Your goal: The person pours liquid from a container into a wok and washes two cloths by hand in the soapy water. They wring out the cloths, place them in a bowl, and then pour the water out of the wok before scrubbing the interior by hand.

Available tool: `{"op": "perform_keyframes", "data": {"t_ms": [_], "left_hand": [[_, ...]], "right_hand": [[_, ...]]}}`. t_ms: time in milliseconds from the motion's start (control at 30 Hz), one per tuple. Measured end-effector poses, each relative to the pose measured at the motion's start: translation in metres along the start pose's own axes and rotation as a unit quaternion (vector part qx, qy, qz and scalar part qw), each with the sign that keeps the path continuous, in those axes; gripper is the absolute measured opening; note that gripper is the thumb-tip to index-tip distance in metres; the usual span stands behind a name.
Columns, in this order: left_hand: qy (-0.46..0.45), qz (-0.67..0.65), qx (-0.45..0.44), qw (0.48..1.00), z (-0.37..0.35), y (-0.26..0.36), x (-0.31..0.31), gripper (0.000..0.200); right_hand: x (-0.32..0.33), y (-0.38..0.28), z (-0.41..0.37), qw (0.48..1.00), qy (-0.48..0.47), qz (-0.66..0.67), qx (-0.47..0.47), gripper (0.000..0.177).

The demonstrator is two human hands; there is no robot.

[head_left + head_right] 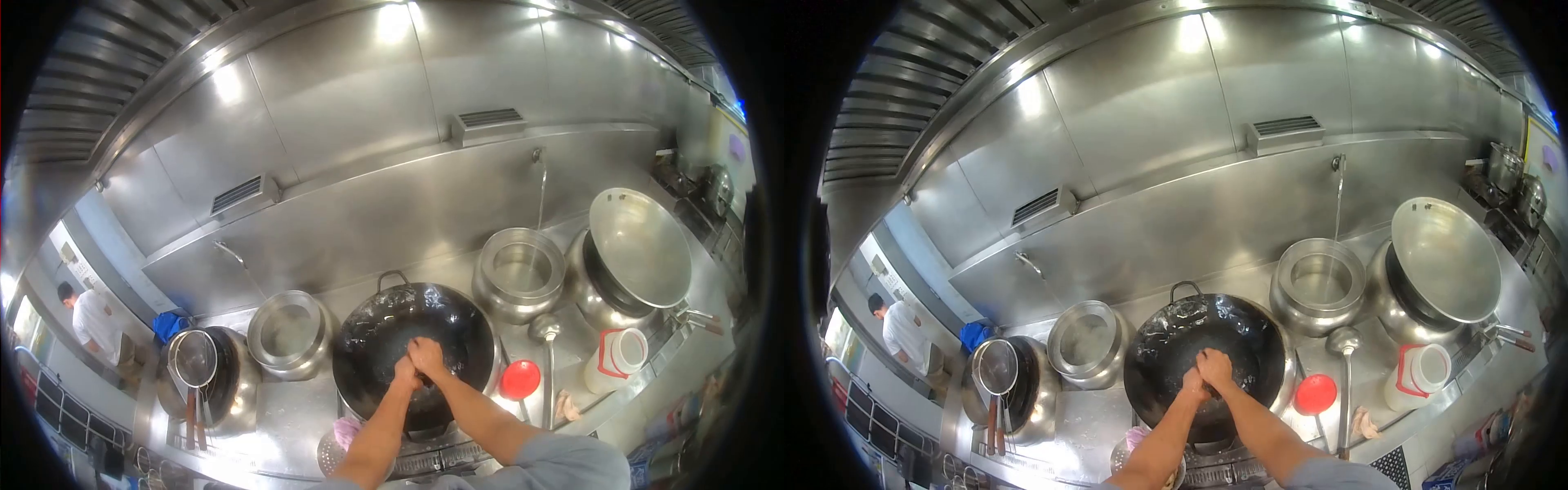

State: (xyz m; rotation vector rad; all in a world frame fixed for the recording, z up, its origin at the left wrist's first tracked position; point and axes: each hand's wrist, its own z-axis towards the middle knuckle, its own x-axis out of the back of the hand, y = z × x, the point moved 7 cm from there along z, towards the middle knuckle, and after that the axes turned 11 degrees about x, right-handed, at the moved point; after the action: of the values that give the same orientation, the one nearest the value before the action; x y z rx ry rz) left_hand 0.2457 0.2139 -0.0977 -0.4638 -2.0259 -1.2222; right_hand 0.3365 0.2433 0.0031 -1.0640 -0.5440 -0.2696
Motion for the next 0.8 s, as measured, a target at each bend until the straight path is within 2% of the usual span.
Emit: {"op": "perform_keyframes", "data": {"t_ms": [33, 67, 100, 167, 200, 267, 300, 333, 367, 400, 433, 467, 500, 533, 567, 600, 633, 667, 700, 767, 800], "left_hand": [[0.0, 0.003, 0.006, 1.0, 0.003, -0.002, 0.003, 0.044], [-0.006, -0.031, 0.02, 0.999, 0.007, -0.003, 0.009, 0.044], [-0.027, -0.149, 0.065, 0.986, 0.006, -0.011, 0.016, 0.045], [-0.059, -0.439, 0.171, 0.88, -0.009, -0.015, 0.028, 0.047], [-0.051, -0.518, 0.201, 0.83, -0.017, -0.016, 0.032, 0.047], [0.017, -0.557, 0.202, 0.805, -0.024, -0.011, 0.043, 0.049], [0.071, -0.541, 0.179, 0.818, -0.026, -0.01, 0.046, 0.043], [0.092, -0.387, 0.14, 0.907, -0.031, -0.009, 0.052, 0.044], [0.108, -0.223, 0.093, 0.964, -0.036, -0.005, 0.053, 0.045], [0.121, -0.052, 0.041, 0.99, -0.044, 0.008, 0.056, 0.046], [0.021, 0.034, 0.04, 0.998, -0.051, 0.006, 0.047, 0.049], [-0.013, 0.044, 0.038, 0.998, -0.049, 0.004, 0.044, 0.049], [-0.046, 0.052, 0.037, 0.997, -0.04, -0.001, 0.037, 0.049], [-0.08, 0.061, 0.039, 0.994, -0.032, -0.009, 0.029, 0.049], [0.005, -0.041, 0.066, 0.997, -0.014, -0.036, 0.021, 0.049], [-0.007, -0.214, 0.142, 0.966, -0.027, -0.03, 0.025, 0.047], [-0.02, -0.381, 0.21, 0.9, -0.035, -0.015, 0.025, 0.044], [-0.033, -0.533, 0.271, 0.801, -0.046, -0.004, 0.02, 0.042], [-0.085, -0.575, 0.26, 0.771, -0.034, -0.009, 0.007, 0.039], [-0.187, -0.649, 0.232, 0.7, 0.009, -0.027, -0.018, 0.034], [-0.168, -0.545, 0.194, 0.798, 0.013, -0.025, -0.014, 0.036]], "right_hand": [[-0.006, -0.004, -0.005, 1.0, -0.024, -0.006, -0.014, 0.034], [-0.006, -0.022, -0.014, 1.0, -0.019, -0.004, 0.013, 0.034], [-0.013, -0.038, -0.028, 0.999, -0.017, 0.0, 0.042, 0.033], [-0.024, -0.034, -0.039, 0.995, -0.012, 0.047, 0.084, 0.032], [-0.028, -0.013, -0.031, 0.998, -0.059, 0.009, 0.029, 0.031], [-0.02, 0.034, -0.001, 0.983, -0.15, -0.069, -0.076, 0.029], [-0.021, 0.051, 0.004, 0.985, -0.131, -0.083, -0.08, 0.03], [-0.022, 0.061, 0.008, 0.986, -0.11, -0.098, -0.083, 0.032], [-0.018, 0.052, 0.005, 0.981, -0.131, -0.104, -0.099, 0.04], [-0.022, 0.053, 0.004, 0.975, -0.183, -0.121, -0.039, 0.041], [-0.025, 0.054, -0.001, 0.963, -0.234, -0.134, 0.021, 0.042], [-0.028, 0.055, -0.01, 0.944, -0.286, -0.145, 0.079, 0.043], [-0.022, 0.061, -0.009, 0.932, -0.345, -0.104, 0.029, 0.041], [-0.037, 0.093, -0.003, 0.941, -0.316, -0.116, -0.026, 0.034], [-0.034, 0.094, -0.004, 0.96, -0.265, -0.062, -0.064, 0.031], [-0.026, 0.096, 0.0, 0.973, -0.209, -0.009, -0.101, 0.03], [-0.024, 0.092, 0.001, 0.979, -0.176, 0.006, -0.101, 0.029], [-0.028, 0.082, 0.001, 0.984, -0.142, 0.021, -0.103, 0.029], [-0.033, 0.068, 0.002, 0.988, -0.106, 0.036, -0.105, 0.029], [-0.024, 0.008, -0.01, 0.991, -0.115, 0.024, -0.064, 0.027], [-0.019, -0.018, -0.018, 0.992, -0.111, 0.0, -0.052, 0.03]]}}
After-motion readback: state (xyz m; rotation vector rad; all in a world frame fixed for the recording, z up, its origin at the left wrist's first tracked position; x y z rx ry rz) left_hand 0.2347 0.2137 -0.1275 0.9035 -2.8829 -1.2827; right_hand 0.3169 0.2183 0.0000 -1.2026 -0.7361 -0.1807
